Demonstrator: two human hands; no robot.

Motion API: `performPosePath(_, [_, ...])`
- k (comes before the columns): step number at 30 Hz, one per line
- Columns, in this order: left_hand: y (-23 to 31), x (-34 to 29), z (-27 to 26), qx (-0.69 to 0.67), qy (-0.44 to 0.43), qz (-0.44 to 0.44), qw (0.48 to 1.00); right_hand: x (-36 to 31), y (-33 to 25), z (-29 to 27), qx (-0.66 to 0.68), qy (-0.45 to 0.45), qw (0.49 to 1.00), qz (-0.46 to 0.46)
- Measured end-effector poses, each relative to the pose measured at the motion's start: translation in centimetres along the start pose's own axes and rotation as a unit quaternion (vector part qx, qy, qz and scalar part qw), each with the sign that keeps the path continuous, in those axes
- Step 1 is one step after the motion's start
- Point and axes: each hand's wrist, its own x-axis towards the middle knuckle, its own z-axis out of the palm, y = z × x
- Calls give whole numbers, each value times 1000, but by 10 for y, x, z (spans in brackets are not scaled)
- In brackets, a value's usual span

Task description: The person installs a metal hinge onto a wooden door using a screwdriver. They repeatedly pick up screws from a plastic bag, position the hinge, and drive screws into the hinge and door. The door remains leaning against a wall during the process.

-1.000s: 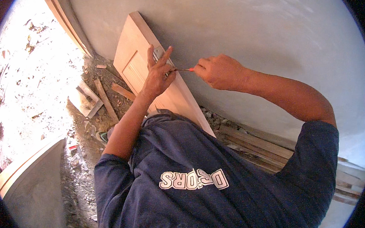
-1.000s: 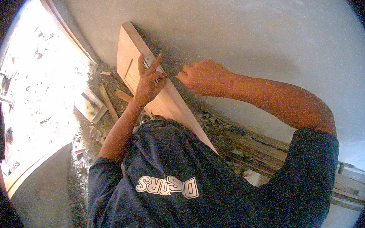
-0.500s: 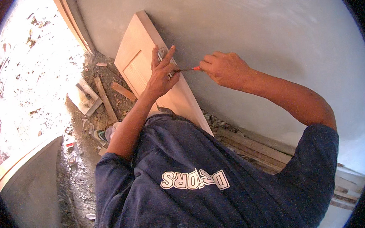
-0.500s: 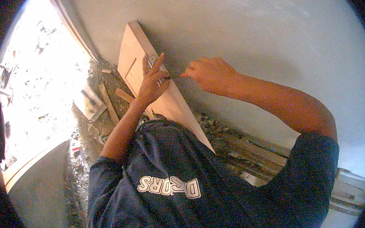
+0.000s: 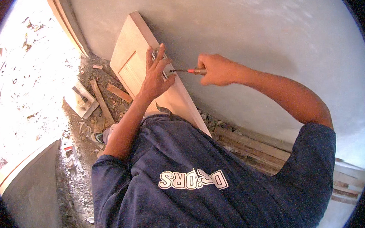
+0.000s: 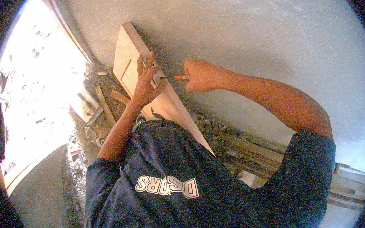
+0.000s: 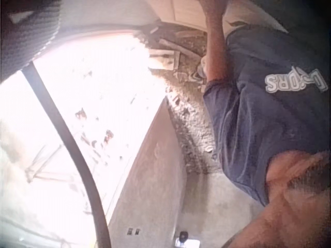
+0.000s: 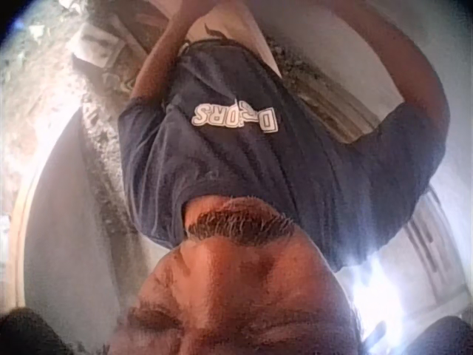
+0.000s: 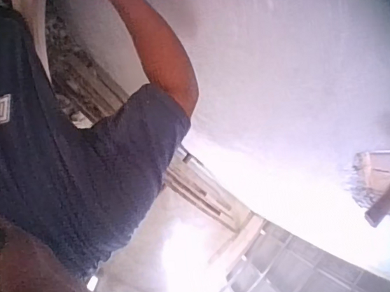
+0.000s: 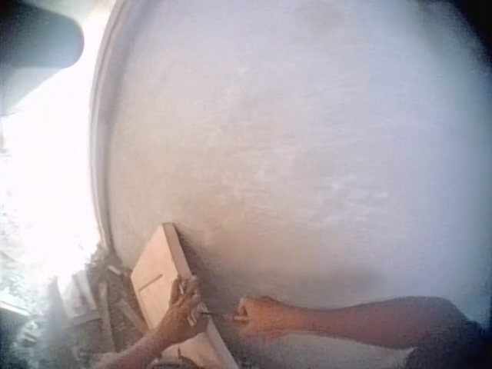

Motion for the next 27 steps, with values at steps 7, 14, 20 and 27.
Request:
performPosePath(7, [12,-22,-18,-95,58,-136,984,-10,16,10,-306,120,919,-217])
performPosePath(14, [-1,-29,-9,-238,12,-225,945,8,2,-4,84,-61,991,87])
performPosePath(20, [1,-24,-15,-199,5,-226,953,5,1,-5,95,-55,990,91])
performPosePath(27, [3,-26,-17,-178,0,-231,957,-4,5,4,-251,84,945,-192])
